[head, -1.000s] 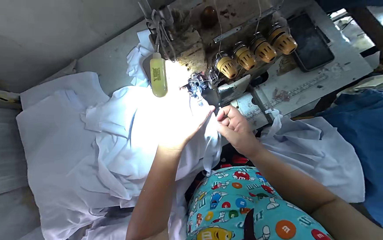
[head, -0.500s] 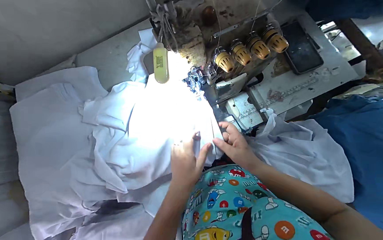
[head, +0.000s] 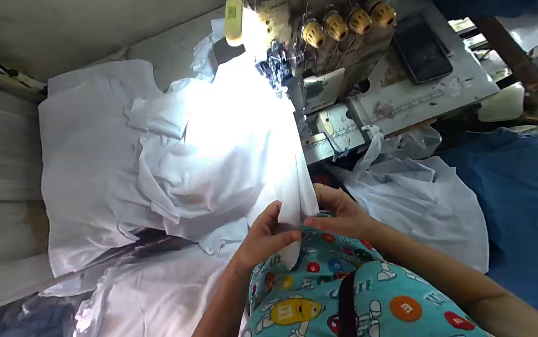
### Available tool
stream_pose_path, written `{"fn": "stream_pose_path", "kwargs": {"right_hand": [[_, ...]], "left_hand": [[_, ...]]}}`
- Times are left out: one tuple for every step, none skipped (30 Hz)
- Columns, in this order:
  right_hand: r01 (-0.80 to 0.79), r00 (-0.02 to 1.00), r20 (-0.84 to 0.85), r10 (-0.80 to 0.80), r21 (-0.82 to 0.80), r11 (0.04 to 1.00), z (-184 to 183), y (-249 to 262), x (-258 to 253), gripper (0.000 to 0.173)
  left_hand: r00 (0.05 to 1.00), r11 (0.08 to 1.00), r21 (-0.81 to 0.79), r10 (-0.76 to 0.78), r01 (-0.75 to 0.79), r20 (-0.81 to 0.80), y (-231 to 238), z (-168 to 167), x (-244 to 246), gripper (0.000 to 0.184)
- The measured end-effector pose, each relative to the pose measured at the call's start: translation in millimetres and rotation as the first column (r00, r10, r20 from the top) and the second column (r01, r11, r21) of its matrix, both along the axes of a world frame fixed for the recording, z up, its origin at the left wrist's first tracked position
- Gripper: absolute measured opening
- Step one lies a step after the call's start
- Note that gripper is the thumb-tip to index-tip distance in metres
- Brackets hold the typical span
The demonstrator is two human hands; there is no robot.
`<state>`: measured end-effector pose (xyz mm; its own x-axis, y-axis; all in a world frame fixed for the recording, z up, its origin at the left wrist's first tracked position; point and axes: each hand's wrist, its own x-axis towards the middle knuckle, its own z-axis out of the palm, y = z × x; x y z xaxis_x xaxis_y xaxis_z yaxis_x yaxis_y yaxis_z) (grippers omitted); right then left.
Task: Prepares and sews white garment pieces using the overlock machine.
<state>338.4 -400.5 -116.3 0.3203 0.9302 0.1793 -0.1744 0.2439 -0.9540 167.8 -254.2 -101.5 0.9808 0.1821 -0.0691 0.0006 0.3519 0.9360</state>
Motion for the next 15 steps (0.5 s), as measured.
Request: {"fn": "stream_pose_path", "kwargs": {"right_hand": [[0.0,1.0,-0.005,0.0,-0.014,1.0,0.2,-1.8,-3.3,0.018],[0.006,1.0,-0.017,-0.007,-0.033,0.999,1.0,-4.1,-6.9,0.016],[0.013,0.999,-0.034,-0.015,-0.051,0.999,2.3,-6.2,-10.3,0.014],[0.021,0.998,-0.056,-0.025,-0.067,0.998,3.9,-7.9,-13.1,0.011],[0.03,0.996,-0.084,-0.037,-0.081,0.996,5.6,-9.3,-15.8,0.01],[0.038,0.992,-0.113,-0.049,-0.102,0.994,8.1,-10.6,-18.4,0.011],[0.037,0.99,-0.13,-0.056,-0.142,0.989,12.0,-12.0,-20.6,0.014],[0.016,0.988,-0.149,-0.046,-0.199,0.98,16.7,-13.5,-21.6,0.019],[-0.024,0.983,-0.181,-0.023,-0.251,0.968,21.3,-15.0,-21.9,0.024],[-0.075,0.975,-0.221,0.011,-0.286,0.955,24.6,-16.7,-21.8,0.028],[-0.122,0.965,-0.258,0.042,-0.305,0.945,26.6,-18.5,-21.7,0.03],[-0.154,0.96,-0.272,0.067,-0.313,0.937,28.0,-20.3,-21.9,0.028],[-0.174,0.959,-0.269,0.087,-0.319,0.932,28.7,-22.6,-22.4,0.025],[-0.188,0.961,-0.259,0.102,-0.333,0.924,29.6,-25.1,-22.8,0.023],[-0.2,0.963,-0.243,0.116,-0.355,0.913,31.1,-27.3,-23.1,0.021]], "left_hand": [[0.999,0.999,-0.002,0.035,-0.035,-0.03,-7.1,-5.2,-4.4,0.038],[0.995,0.996,0.004,0.087,-0.087,-0.039,-14.1,-8.9,-9.5,0.036],[0.987,0.987,0.032,0.158,-0.158,-0.016,-19.9,-11.0,-14.7,0.033],[0.971,0.968,0.077,0.235,-0.239,0.05,-23.4,-11.4,-19.2,0.03],[0.943,0.942,0.122,0.291,-0.312,0.159,-24.3,-9.6,-22.3,0.03],[0.906,0.913,0.165,0.322,-0.374,0.273,-23.3,-4.5,-24.7,0.03],[0.87,0.88,0.215,0.33,-0.424,0.366,-21.4,3.8,-25.8,0.026],[0.845,0.85,0.267,0.315,-0.454,0.432,-19.5,12.2,-26.3,0.02],[0.837,0.823,0.33,0.281,-0.462,0.471,-18.7,19.2,-26.7,0.015],[0.846,0.798,0.407,0.225,-0.444,0.483,-19.4,23.4,-26.8,0.01],[0.866,0.775,0.484,0.158,-0.407,0.475,-21.2,24.9,-26.3,0.008],[0.889,0.744,0.56,0.1,-0.365,0.447,-23.8,23.9,-25.6,0.007],[0.911,0.702,0.631,0.063,-0.33,0.407,-27.4,21.4,-25.3,0.005],[0.93,0.647,0.7,0.042,-0.303,0.364,-31.3,18.9,-25.6,0.006],[0.945,0.575,0.768,0.029,-0.283,0.326,-34.7,16.4,-26.5,0.008]]}}
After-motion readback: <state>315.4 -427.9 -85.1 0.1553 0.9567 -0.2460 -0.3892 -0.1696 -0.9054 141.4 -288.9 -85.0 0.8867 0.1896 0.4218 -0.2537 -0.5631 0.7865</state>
